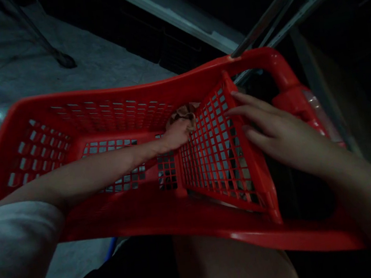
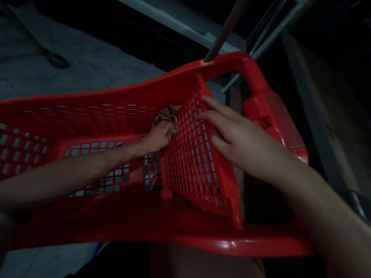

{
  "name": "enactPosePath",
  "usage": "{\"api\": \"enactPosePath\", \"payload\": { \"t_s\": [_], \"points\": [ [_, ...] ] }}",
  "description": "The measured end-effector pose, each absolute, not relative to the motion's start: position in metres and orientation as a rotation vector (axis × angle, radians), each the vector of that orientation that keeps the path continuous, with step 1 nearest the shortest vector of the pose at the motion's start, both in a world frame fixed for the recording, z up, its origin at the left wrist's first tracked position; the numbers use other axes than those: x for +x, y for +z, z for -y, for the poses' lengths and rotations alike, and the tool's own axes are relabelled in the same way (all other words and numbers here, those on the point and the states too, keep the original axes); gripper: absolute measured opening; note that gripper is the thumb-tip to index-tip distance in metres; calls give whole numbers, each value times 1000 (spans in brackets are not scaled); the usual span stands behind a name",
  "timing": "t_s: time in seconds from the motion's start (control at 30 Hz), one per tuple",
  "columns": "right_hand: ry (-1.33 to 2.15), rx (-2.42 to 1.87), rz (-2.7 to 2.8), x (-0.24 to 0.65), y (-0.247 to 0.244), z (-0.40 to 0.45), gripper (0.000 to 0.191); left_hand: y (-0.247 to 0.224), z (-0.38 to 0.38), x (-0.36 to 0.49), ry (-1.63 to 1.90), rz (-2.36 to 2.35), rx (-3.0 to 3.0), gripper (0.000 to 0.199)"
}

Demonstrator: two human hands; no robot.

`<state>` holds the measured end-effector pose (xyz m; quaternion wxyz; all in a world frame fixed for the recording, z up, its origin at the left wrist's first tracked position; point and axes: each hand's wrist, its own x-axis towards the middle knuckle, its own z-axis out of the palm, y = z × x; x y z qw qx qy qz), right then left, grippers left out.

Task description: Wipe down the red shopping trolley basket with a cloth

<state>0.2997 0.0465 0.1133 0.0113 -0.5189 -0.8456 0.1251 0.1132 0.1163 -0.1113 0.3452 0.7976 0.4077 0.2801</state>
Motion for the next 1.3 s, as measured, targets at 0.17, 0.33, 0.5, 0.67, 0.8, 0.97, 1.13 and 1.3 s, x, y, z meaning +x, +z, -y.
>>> {"api": "enactPosePath", "payload": {
  "t_s": [0.17, 0.33, 0.5, 0.67, 0.8, 0.97, 1.13, 1.3],
  "points": [
    [343, -1484, 2718, 301, 112, -45, 42, -74, -41, 117, 803, -544, 2310, 6],
    [334, -1461, 2720, 301, 111, -43, 42, -55, -50, 122, 943, -434, 2325, 13],
    [336, -1471, 2676, 298, 109, -39, 51, -70, -99, 137, 1335, -1241, 1815, 33],
    [336, -1466, 2678, 300, 106, -37, 51, -96, -59, 146, 1312, -1166, 1655, 43],
    [344, -1483, 2703, 301, 108, -36, 48, -94, -17, 144, 1267, -967, 1730, 46],
    [347, -1463, 2713, 296, 110, -38, 51, -91, -41, 128, 1256, -745, 2000, 64],
    [315, -1462, 2690, 296, 107, -40, 56, -107, -84, 110, 1057, -643, 2229, 70],
    [287, -1495, 2622, 299, 103, -36, 47, -72, -114, 112, 1447, -725, 2143, 56]
  ]
}}
